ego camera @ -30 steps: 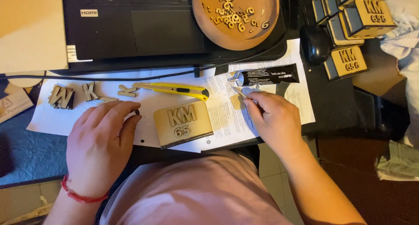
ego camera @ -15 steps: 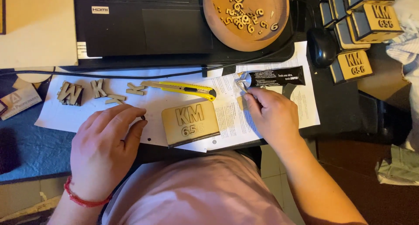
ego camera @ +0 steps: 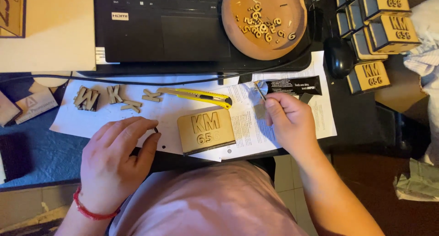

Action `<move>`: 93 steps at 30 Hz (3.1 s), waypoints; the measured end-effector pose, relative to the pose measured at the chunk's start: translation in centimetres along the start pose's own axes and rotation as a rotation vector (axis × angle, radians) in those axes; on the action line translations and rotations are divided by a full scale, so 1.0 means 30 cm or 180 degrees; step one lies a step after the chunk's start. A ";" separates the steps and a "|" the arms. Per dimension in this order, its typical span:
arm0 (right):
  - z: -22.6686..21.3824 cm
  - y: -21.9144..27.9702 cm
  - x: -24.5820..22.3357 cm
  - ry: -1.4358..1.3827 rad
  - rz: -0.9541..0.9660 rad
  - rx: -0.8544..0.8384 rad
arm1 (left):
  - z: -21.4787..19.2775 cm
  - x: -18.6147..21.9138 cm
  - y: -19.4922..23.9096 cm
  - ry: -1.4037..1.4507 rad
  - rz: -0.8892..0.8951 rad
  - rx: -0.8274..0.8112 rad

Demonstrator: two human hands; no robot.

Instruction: The person assembles a wooden plaque by applying glue to small wooden letters and numbers and placing them onto a base. The person uses a small stick to apply glue and carefully positions each character.

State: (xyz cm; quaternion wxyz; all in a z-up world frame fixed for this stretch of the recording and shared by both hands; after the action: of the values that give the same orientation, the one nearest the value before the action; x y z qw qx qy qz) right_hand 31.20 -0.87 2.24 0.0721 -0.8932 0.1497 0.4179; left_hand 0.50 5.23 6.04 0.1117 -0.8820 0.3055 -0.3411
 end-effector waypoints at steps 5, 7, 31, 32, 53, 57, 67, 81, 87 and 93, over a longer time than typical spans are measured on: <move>-0.008 0.005 0.010 -0.1417 0.0211 -0.0185 | 0.018 -0.016 -0.005 0.0421 -0.0318 -0.0123; -0.027 0.006 0.007 -0.1726 0.0338 -0.0196 | 0.032 -0.015 -0.011 0.0590 -0.0448 -0.0225; -0.099 0.191 -0.449 0.0614 -0.1589 -0.0394 | 0.236 0.228 -0.073 0.5251 -0.1360 -0.0795; -0.099 0.194 -0.453 0.0632 -0.1609 -0.0390 | 0.230 0.233 -0.073 0.5211 -0.1319 -0.0788; -0.112 0.225 -0.490 0.0829 -0.1733 -0.0331 | 0.190 0.249 -0.073 0.4601 -0.1116 -0.0713; -0.109 0.232 -0.507 0.0882 -0.1874 -0.0428 | 0.184 0.240 -0.075 0.4331 -0.1140 -0.0689; -0.114 0.232 -0.508 0.0913 -0.1791 -0.0396 | 0.151 0.266 -0.090 0.3980 -0.0883 -0.0690; -0.125 0.231 -0.519 0.0898 -0.1761 -0.0359 | 0.153 0.278 -0.092 0.4075 -0.0889 -0.0818; -0.111 0.237 -0.520 0.0804 -0.1896 -0.0472 | 0.166 0.265 -0.086 0.3950 -0.0879 -0.0720; -0.128 0.231 -0.509 0.0845 -0.1722 -0.0393 | 0.157 0.275 -0.086 0.4215 -0.0948 -0.0808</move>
State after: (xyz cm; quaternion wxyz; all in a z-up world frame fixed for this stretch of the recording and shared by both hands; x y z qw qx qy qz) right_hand 22.47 -5.23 16.40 0.1062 -0.9501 -0.1110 0.2715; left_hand 9.63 2.14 7.98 -0.2506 -0.5267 0.2226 -0.7812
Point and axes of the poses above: each hand's wrist, its own y-axis away from the middle knuckle, its own z-axis out of the palm, x = y × z, the point moved 10 cm from there along -y, towards the middle knuckle, and after that the axes turned 4 degrees about -z, right-handed, at the moved point
